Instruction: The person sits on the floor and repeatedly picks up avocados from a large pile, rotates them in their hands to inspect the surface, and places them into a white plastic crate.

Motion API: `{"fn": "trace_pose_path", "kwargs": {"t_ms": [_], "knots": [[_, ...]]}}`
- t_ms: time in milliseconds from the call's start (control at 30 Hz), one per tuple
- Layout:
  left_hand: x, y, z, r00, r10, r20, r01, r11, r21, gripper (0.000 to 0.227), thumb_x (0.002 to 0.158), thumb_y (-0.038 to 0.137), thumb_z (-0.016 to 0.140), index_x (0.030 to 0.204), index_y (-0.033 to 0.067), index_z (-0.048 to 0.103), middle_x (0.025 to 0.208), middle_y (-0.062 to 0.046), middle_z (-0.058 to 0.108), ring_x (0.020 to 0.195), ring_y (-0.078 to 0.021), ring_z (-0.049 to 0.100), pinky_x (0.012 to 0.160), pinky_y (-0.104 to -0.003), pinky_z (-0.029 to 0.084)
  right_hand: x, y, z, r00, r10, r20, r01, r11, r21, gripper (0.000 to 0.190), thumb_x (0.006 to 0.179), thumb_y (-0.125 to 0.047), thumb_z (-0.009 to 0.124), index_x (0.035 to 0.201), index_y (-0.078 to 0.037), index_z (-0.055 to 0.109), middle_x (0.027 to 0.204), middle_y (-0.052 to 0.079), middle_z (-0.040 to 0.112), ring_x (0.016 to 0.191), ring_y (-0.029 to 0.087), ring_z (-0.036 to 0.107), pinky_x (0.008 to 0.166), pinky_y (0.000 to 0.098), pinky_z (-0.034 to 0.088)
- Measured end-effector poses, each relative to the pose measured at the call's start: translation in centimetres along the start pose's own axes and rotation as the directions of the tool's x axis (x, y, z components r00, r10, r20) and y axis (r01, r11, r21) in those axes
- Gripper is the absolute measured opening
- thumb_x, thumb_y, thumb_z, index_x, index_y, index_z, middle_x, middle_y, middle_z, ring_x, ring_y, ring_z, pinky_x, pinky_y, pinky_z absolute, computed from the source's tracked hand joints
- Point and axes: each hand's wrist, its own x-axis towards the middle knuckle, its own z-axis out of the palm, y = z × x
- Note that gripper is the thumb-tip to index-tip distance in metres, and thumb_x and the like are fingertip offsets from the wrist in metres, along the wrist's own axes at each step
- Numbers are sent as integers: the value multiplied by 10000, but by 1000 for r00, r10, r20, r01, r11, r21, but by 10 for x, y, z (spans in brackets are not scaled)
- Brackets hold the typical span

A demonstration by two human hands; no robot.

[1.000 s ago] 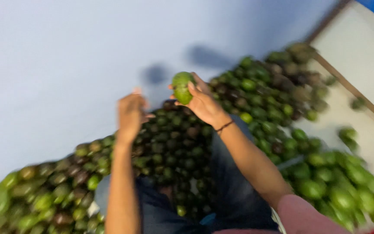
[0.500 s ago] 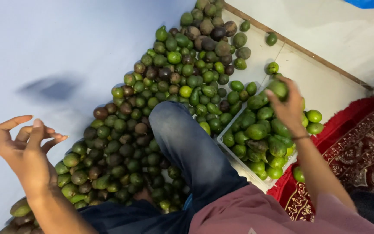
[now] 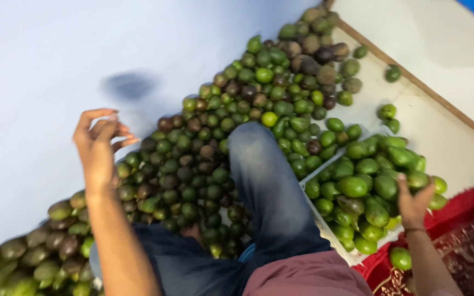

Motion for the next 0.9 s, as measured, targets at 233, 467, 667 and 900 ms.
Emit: {"fn": "trace_pose_path", "kwargs": {"t_ms": [233,467,667,900], "knots": [[-10,17,-1,1000,-1,25,1,999,34,40,1197,189,680,1227,165,692,895,-43,706,807,-122,706,765,-312,735,-7,8,-2,875,482,-51,-465,865,189,882,1185,-427,830,1726,-92,219,1819,240,357,1662,416,414,1388,575,367],[-13,23,3,1000,-17,22,16,999,52,53,1201,192,673,1233,157,696,892,-44,693,814,-124,696,775,-312,735,-7,17,-11,857,511,-68,-496,854,159,563,1182,-425,809,1588,-110,580,1748,215,496,1617,420,466,1350,604,418],[-11,19,2,999,-21,38,19,999,48,47,1200,186,673,1227,153,692,900,-54,697,783,-144,704,776,-325,733,10,45,-8,909,401,-112,-405,914,-22,392,1268,-318,781,1513,-39,654,1445,190,713,1286,364,692,1129,494,610],[-12,15,-4,999,-29,44,26,998,65,28,1223,190,671,1226,165,683,910,-46,699,810,-122,695,774,-307,738,40,-15,23,966,-200,-162,164,963,-214,395,1227,-88,849,1485,126,640,1451,329,701,1339,502,666,1097,620,582]]}}
